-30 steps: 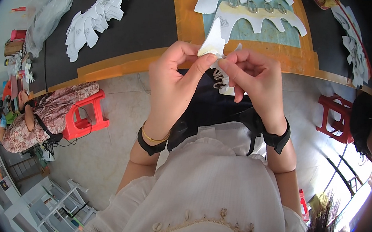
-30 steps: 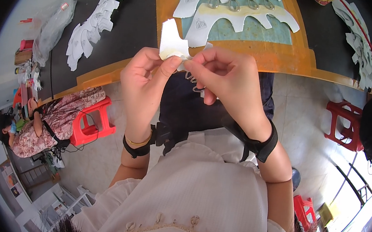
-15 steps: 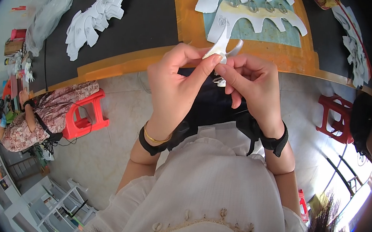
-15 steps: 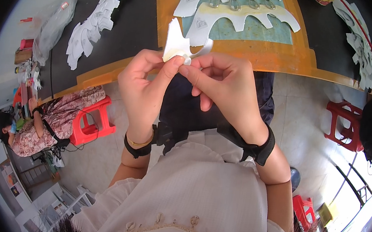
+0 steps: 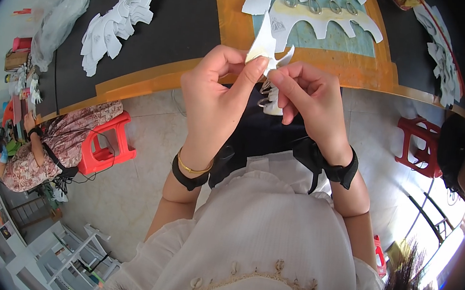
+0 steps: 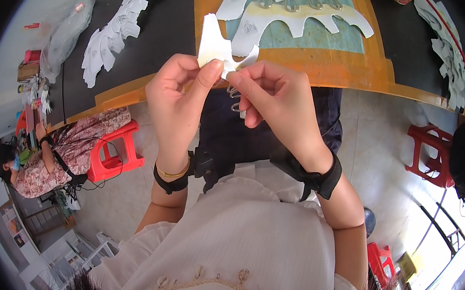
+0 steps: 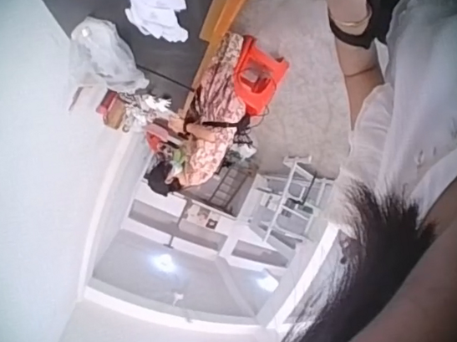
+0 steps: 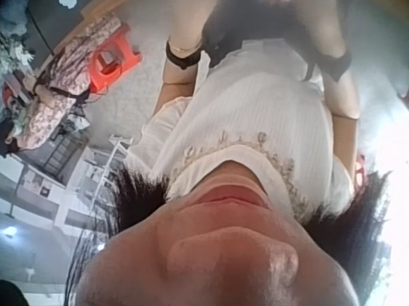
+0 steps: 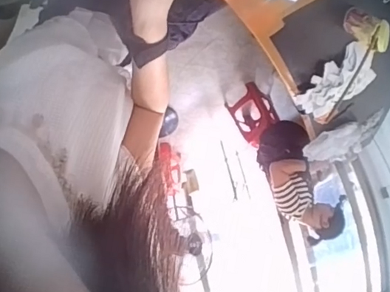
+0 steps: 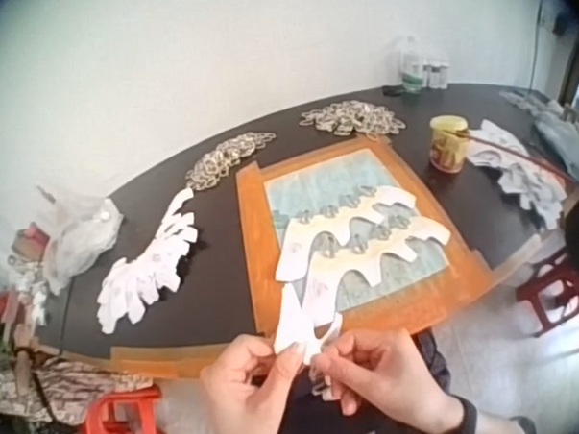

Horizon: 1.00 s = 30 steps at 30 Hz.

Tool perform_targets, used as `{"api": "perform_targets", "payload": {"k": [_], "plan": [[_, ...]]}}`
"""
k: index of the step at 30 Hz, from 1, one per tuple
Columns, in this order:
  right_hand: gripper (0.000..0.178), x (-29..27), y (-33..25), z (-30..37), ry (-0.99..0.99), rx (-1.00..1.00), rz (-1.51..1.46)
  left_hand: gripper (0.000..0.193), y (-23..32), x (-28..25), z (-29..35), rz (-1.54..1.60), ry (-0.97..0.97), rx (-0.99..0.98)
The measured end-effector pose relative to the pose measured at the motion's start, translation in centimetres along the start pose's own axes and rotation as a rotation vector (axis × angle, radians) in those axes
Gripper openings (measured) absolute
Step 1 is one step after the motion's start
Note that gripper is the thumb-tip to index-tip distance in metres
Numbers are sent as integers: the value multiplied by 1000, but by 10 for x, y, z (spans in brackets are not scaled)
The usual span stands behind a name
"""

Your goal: Applying adhesive to shoe upper components and assembling them.

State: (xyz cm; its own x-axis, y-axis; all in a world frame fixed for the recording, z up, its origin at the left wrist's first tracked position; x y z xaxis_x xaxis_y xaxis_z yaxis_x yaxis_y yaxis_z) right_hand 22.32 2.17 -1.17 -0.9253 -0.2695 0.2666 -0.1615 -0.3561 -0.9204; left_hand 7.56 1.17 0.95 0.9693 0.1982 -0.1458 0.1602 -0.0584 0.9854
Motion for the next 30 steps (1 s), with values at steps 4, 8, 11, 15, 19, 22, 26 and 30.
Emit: {"api": "perform_targets", "payload": {"k": [4, 8, 11, 15, 19, 22, 26, 30], "plan": [[18, 2, 1, -1, 28, -30, 29, 19, 1, 0, -1, -7, -5, -5], [16, 2, 2, 0, 51, -19, 40, 19, 5, -1, 3, -70, -7, 25], [25, 0, 0, 1, 125, -163, 47, 18, 7, -3, 8, -38, 11, 61], [48, -9, -12, 1, 312, -481, 271, 17, 13, -1, 15, -27, 14, 124], [39, -13, -22, 3, 75, -514, 376, 16, 19, 1, 20, 47, 15, 150], [17, -6, -22, 5, -70, -384, 268, 15, 18, 2, 20, 97, 15, 149], [16, -5, -22, 6, -38, -380, 278, 12, 20, 0, 19, -9, 39, 226], [15, -4, -25, 7, 96, -542, 465, 12, 37, -4, 15, -368, 112, 513]]}}
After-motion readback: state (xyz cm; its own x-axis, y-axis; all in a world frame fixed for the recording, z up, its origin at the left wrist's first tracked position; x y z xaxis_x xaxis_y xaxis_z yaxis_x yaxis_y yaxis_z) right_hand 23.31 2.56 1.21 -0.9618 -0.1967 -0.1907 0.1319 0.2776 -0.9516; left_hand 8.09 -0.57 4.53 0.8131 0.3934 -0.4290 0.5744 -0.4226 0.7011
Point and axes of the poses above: each hand's wrist, its own z-axis away from the middle knuckle, its own x-axis out of the palm, y = z × x, the point moved 4 cm from there along -z, towards the middle knuckle, and after that the axes turned 1 degree about -y, right-handed, at the moved point
